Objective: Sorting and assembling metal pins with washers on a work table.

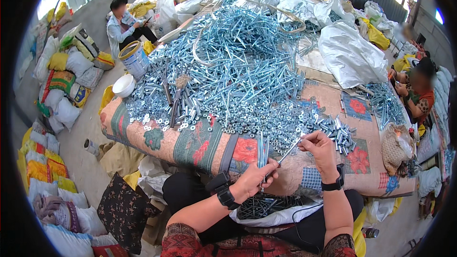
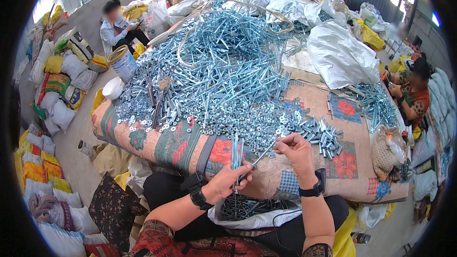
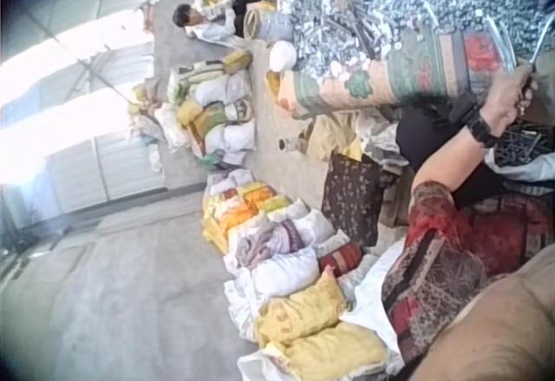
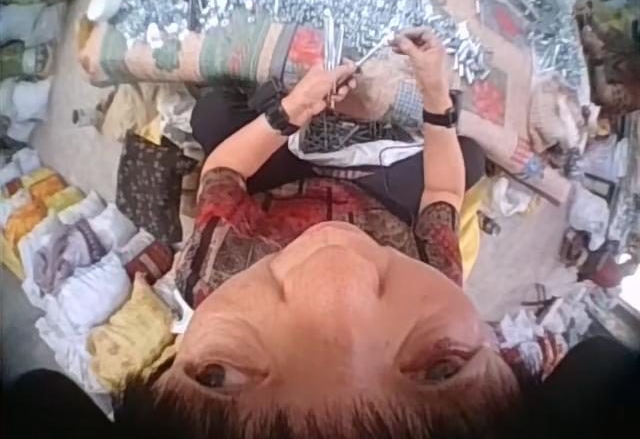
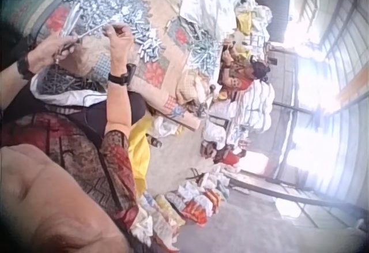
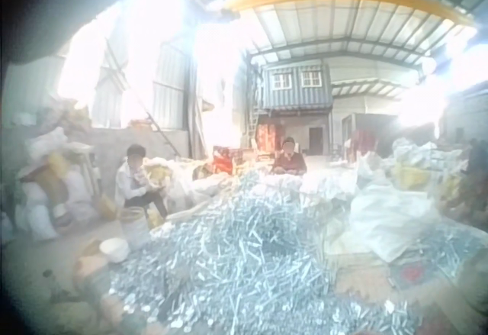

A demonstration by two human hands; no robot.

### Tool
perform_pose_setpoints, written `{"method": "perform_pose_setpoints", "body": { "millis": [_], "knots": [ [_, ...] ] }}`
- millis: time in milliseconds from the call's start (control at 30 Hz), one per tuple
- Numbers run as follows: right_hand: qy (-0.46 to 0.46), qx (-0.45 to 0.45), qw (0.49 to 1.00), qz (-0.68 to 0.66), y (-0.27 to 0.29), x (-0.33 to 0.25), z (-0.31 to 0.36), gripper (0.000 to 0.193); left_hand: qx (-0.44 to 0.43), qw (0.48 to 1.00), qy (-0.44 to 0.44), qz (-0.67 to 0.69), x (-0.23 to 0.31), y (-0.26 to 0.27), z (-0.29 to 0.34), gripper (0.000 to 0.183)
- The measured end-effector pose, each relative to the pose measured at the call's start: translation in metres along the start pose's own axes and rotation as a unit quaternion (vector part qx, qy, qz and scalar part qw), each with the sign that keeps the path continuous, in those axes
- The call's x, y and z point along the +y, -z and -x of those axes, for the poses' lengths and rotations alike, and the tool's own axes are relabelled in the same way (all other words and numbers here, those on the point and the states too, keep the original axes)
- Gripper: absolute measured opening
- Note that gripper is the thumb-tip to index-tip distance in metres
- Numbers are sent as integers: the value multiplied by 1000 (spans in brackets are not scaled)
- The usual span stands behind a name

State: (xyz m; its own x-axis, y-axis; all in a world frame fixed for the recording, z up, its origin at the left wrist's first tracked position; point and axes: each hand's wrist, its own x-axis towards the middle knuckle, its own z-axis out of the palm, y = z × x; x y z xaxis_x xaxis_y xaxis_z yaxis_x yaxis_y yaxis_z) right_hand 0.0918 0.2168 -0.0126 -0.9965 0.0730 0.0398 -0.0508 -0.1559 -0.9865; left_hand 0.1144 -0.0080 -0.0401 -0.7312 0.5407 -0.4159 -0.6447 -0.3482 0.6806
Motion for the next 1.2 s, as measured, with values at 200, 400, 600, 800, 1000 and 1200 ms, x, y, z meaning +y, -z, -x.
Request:
{"method": "perform_pose_setpoints", "body": {
  "millis": [200, 400, 600, 800, 1000, 1200],
  "knots": [
    [24, 24, 999, 9, 1, 1, 0, 13, -4, 1000, 0, -12, -1, -2, 1, 13],
    [22, -12, 996, 88, -2, -11, 7, 11, -25, 1000, 8, -8, -4, 1, 2, 13],
    [-33, -46, 997, 59, 3, -19, 10, 13, 4, 999, -27, -41, -4, -3, 5, 18],
    [-96, -123, 984, 82, -23, 1, 23, 13, -19, 996, -64, -55, -4, -8, 4, 29],
    [-62, -98, 993, 34, -5, -1, 16, 17, 6, 987, -1, -161, 7, -5, 6, 27],
    [-53, -135, 989, 41, -4, -6, 15, 20, -89, 995, 25, -26, 1, 9, -2, 18]
  ]
}}
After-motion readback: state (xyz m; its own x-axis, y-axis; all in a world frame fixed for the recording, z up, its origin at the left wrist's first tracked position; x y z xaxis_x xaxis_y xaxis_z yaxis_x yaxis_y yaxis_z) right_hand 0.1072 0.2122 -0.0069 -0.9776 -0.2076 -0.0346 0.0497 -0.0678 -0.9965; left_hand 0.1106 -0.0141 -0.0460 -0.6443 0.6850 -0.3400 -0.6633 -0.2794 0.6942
